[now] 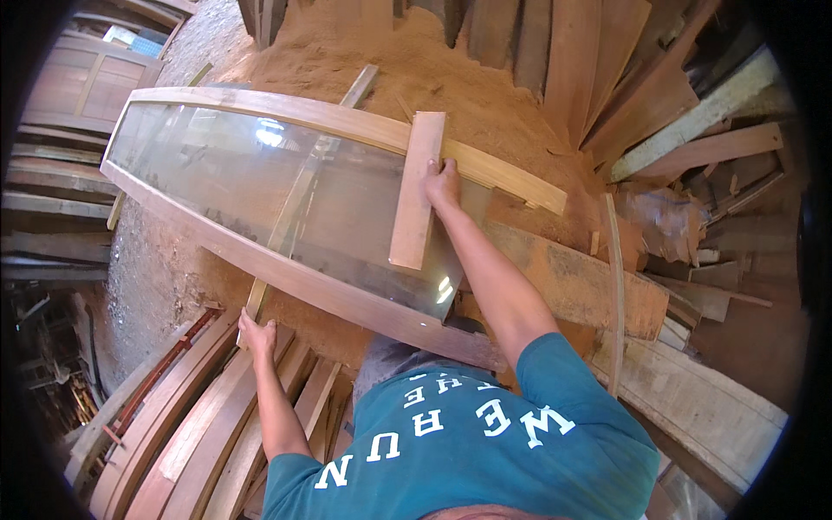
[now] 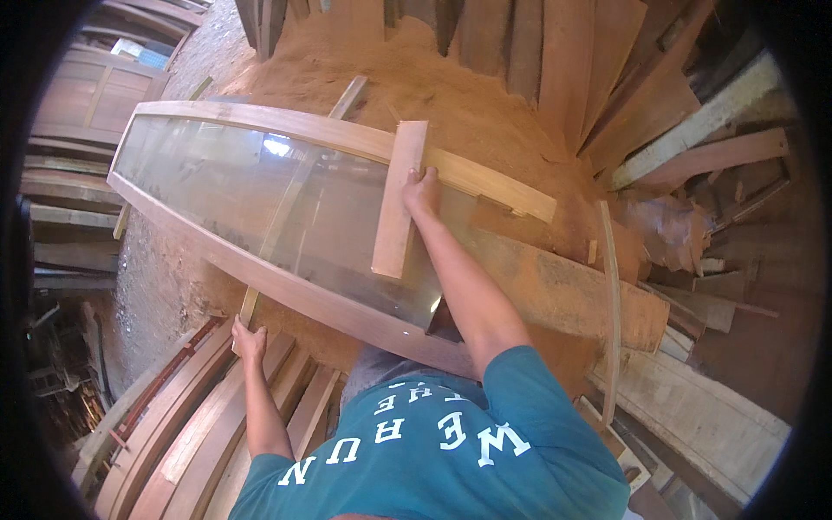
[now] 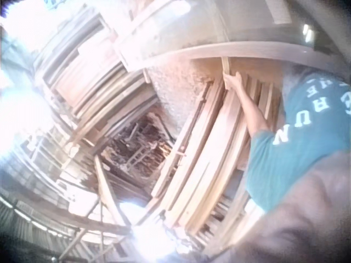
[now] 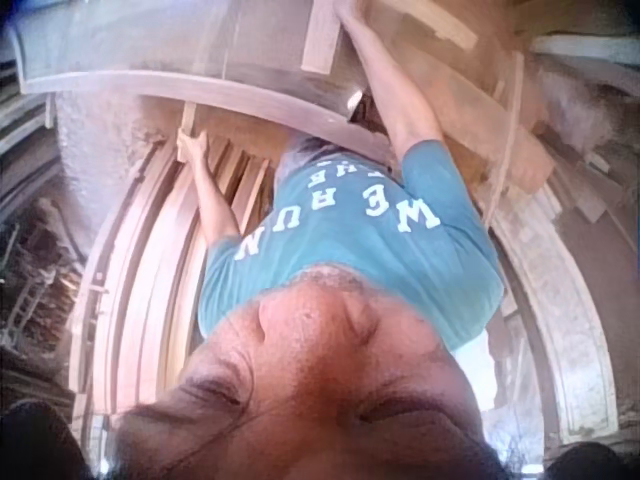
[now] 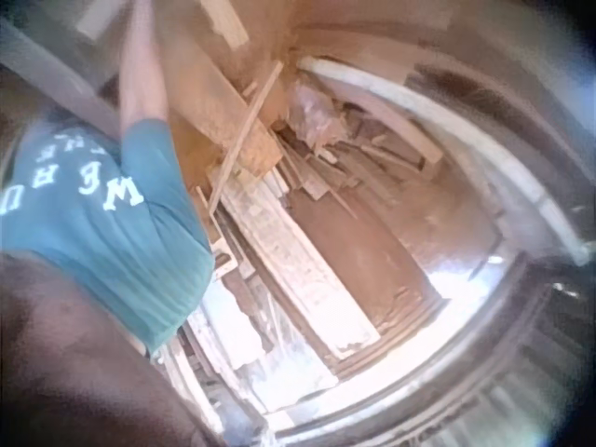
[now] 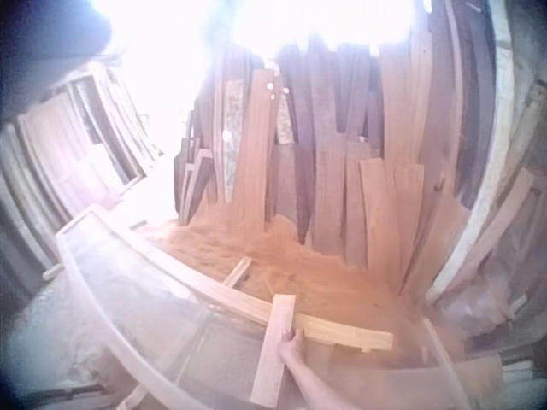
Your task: The person applies glue to a wooden piece and attaches it to a larger frame containing a translucent panel. They then use a metal clamp to secure the joint and a hammer to tap the wood into alignment.
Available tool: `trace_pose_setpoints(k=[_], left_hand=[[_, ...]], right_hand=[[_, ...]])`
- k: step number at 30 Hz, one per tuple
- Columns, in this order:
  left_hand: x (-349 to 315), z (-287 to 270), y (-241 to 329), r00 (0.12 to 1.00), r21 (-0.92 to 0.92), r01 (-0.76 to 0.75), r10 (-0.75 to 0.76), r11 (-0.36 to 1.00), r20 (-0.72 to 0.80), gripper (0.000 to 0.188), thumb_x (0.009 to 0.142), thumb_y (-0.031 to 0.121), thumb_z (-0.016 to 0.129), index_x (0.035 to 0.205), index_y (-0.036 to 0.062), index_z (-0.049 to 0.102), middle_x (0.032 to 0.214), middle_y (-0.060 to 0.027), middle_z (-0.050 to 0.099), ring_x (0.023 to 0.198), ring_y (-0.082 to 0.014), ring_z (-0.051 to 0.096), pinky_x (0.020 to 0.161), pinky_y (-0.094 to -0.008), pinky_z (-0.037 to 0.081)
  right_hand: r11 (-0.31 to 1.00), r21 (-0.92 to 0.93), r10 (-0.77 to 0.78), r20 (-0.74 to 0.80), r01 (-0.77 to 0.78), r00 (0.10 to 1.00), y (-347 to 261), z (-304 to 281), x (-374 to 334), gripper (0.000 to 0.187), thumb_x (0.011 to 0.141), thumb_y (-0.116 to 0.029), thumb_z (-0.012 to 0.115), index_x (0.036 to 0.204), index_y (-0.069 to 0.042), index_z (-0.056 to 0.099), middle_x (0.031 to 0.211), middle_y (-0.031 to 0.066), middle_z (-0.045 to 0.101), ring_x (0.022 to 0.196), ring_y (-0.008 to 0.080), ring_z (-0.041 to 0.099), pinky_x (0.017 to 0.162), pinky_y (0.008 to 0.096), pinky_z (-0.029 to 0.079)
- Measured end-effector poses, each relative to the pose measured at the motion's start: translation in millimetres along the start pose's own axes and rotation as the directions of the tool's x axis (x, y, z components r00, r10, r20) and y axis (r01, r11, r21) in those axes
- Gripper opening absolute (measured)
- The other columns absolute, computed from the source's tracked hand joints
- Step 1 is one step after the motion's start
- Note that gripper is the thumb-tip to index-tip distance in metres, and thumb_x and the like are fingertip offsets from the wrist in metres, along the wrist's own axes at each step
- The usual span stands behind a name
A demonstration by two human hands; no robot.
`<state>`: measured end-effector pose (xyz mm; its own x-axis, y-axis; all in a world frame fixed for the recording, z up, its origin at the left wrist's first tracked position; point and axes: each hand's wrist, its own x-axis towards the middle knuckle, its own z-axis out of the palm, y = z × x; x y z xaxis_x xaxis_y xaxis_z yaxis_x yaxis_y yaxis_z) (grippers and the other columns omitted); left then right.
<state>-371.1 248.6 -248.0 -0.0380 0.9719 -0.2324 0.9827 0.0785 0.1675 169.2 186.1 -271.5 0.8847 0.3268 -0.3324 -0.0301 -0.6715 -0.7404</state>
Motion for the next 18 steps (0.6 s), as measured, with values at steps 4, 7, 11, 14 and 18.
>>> trace_pose_setpoints(k=[4, 7, 11, 14, 18], left_hand=[[30.2, -6.9, 33.8, 0.991, 0.159, 0.049, -0.068, 0.986, 0.119, 0.101, 0.074, 0.022, 0.083, 0.157, 0.0089, 0.026, 0.159, -0.0148, 0.036, 0.149, -0.034, 0.029, 0.119, -0.0589, 0.025], [59.6, -5.3, 22.2, 0.97, 0.166, 0.046, -0.084, 0.985, 0.228, 0.091, 0.072, 0.021, 0.083, 0.151, 0.0106, 0.039, 0.15, -0.0138, 0.048, 0.142, -0.0321, 0.042, 0.115, -0.0625, 0.028], [79.8, -2.9, 10.0, 0.935, 0.095, -0.031, -0.005, 0.995, 0.355, 0.071, 0.068, 0.017, 0.08, 0.135, 0.0097, 0.056, 0.133, -0.0171, 0.062, 0.127, -0.0347, 0.056, 0.107, -0.0558, 0.04], [86.0, 5.2, 3.6, 0.937, 0.031, -0.13, 0.113, 0.991, 0.331, 0.057, 0.068, 0.012, 0.075, 0.123, 0.0079, 0.062, 0.118, -0.0214, 0.068, 0.115, -0.0387, 0.063, 0.097, -0.0504, 0.048], [98.0, 11.5, 1.2, 0.928, -0.075, -0.168, 0.183, 0.983, 0.324, 0.047, 0.069, 0.007, 0.07, 0.116, 0.0061, 0.063, 0.105, -0.0259, 0.069, 0.106, -0.043, 0.065, 0.088, -0.0484, 0.052]], right_hand=[[0.965, -0.222, -0.132, 0.06, 0.142, 0.989, 1.7, -27.2, 19.6, 0.043, 0.094, -0.042, 0.062, 0.096, 0.0, 0.068, 0.094, 0.0241, 0.072, 0.089, 0.0398, 0.069, 0.08, 0.046, 0.053], [0.956, -0.269, -0.064, 0.193, 0.115, 0.979, 10.3, -37.8, 36.1, 0.046, 0.094, -0.043, 0.062, 0.08, 0.001, 0.069, 0.078, 0.0223, 0.071, 0.077, 0.0364, 0.069, 0.073, 0.0448, 0.053], [0.882, -0.346, -0.273, 0.182, 0.322, 0.945, 7.6, -71.1, 56.0, 0.047, 0.095, -0.045, 0.057, 0.092, 0.0, 0.072, 0.08, 0.0239, 0.07, 0.077, 0.0346, 0.07, 0.072, 0.044, 0.053], [0.869, -0.411, -0.281, 0.048, 0.275, 0.959, 34.0, -112.8, 103.4, 0.054, 0.098, -0.05, 0.05, 0.106, -0.001, 0.071, 0.096, 0.0277, 0.07, 0.094, 0.04, 0.069, 0.082, 0.0477, 0.052], [0.832, -0.548, 0.013, 0.182, 0.091, 0.983, 93.9, -157.0, 145.7, 0.073, 0.102, -0.059, 0.033, 0.124, 0.004, 0.064, 0.129, 0.0312, 0.061, 0.128, 0.042, 0.056, 0.105, 0.0478, 0.042]])
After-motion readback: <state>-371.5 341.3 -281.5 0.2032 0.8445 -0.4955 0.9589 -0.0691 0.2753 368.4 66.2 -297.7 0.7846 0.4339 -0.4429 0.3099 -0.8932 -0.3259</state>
